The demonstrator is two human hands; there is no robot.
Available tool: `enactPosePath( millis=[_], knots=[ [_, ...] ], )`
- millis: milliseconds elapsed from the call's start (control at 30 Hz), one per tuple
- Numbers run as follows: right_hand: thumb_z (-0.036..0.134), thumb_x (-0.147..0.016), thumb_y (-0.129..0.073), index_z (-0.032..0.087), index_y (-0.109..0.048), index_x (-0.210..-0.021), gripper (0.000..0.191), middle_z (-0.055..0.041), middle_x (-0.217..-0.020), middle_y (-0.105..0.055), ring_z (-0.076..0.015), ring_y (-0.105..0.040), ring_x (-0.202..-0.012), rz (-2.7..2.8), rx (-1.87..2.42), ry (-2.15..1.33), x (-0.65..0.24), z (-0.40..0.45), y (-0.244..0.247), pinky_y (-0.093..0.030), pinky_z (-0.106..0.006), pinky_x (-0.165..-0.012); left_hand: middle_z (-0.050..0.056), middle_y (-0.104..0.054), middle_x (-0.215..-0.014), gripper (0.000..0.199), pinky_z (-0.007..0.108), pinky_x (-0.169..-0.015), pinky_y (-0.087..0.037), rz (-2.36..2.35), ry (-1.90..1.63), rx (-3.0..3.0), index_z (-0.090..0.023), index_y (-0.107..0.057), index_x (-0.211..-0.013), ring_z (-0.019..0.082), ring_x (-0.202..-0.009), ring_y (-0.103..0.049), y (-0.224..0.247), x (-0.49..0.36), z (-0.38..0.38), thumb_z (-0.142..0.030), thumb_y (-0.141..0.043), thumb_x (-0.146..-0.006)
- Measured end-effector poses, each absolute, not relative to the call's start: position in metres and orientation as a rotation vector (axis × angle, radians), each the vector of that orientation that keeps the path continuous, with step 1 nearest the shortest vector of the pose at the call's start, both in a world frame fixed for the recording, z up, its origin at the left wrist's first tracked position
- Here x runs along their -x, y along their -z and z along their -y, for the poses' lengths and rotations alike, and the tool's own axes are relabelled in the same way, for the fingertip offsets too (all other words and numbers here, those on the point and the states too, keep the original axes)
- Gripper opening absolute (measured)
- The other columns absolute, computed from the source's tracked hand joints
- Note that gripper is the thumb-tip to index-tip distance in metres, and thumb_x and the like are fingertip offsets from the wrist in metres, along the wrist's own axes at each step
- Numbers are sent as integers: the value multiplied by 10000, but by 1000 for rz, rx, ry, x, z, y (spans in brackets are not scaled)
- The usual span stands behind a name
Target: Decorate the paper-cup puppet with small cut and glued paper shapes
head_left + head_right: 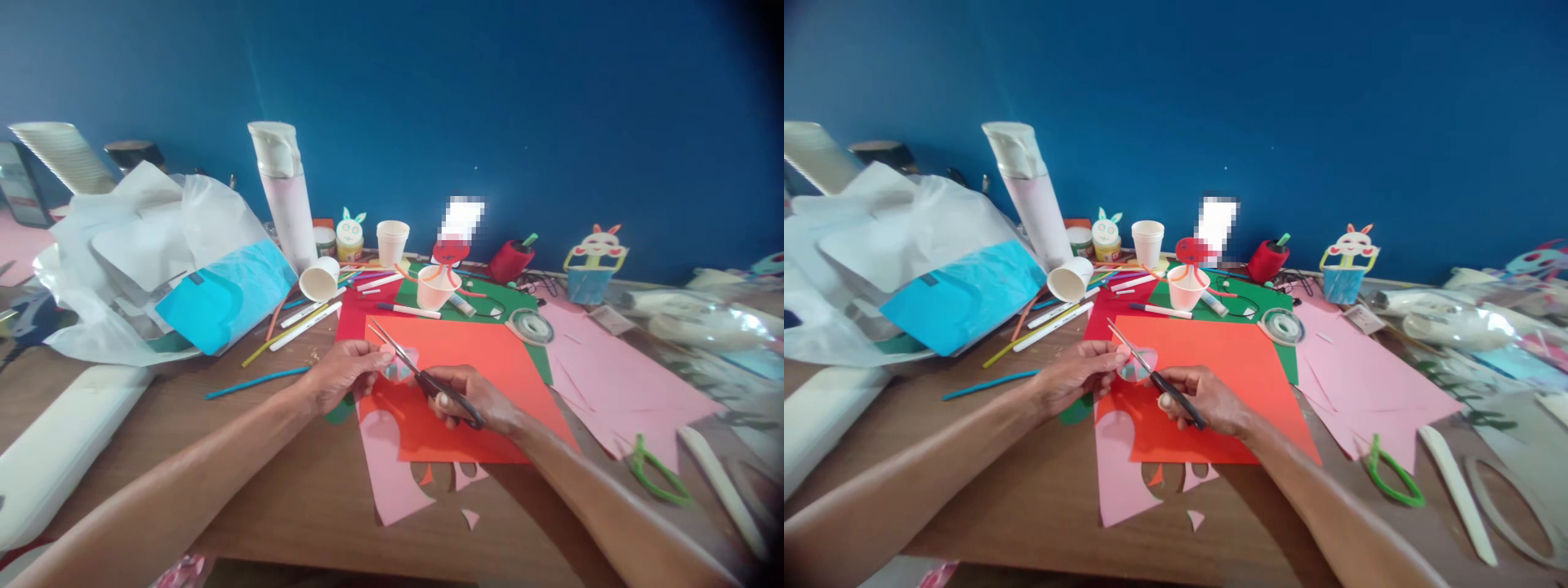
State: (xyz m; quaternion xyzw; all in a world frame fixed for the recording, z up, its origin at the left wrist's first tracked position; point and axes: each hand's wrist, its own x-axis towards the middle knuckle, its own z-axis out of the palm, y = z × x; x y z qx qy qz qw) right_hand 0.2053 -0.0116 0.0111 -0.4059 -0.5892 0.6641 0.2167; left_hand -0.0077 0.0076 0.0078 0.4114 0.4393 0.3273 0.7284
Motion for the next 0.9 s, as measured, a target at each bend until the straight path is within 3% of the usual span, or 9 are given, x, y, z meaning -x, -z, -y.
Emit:
enactPosePath(
  millis=[900],
  knots=[
    [359,-680,-607,129,-546,-1045,436,14,-638,-478,-65,-454,-550,1629,1038,-1896,-202,13,-7,-430,-175,-489,-42,-486,-500,121,178,-413,-313,-1024,-833,-904,-136,-533,-641,44,-420,-409,-7,7,-7,-214,-621,-613]
  ],
)
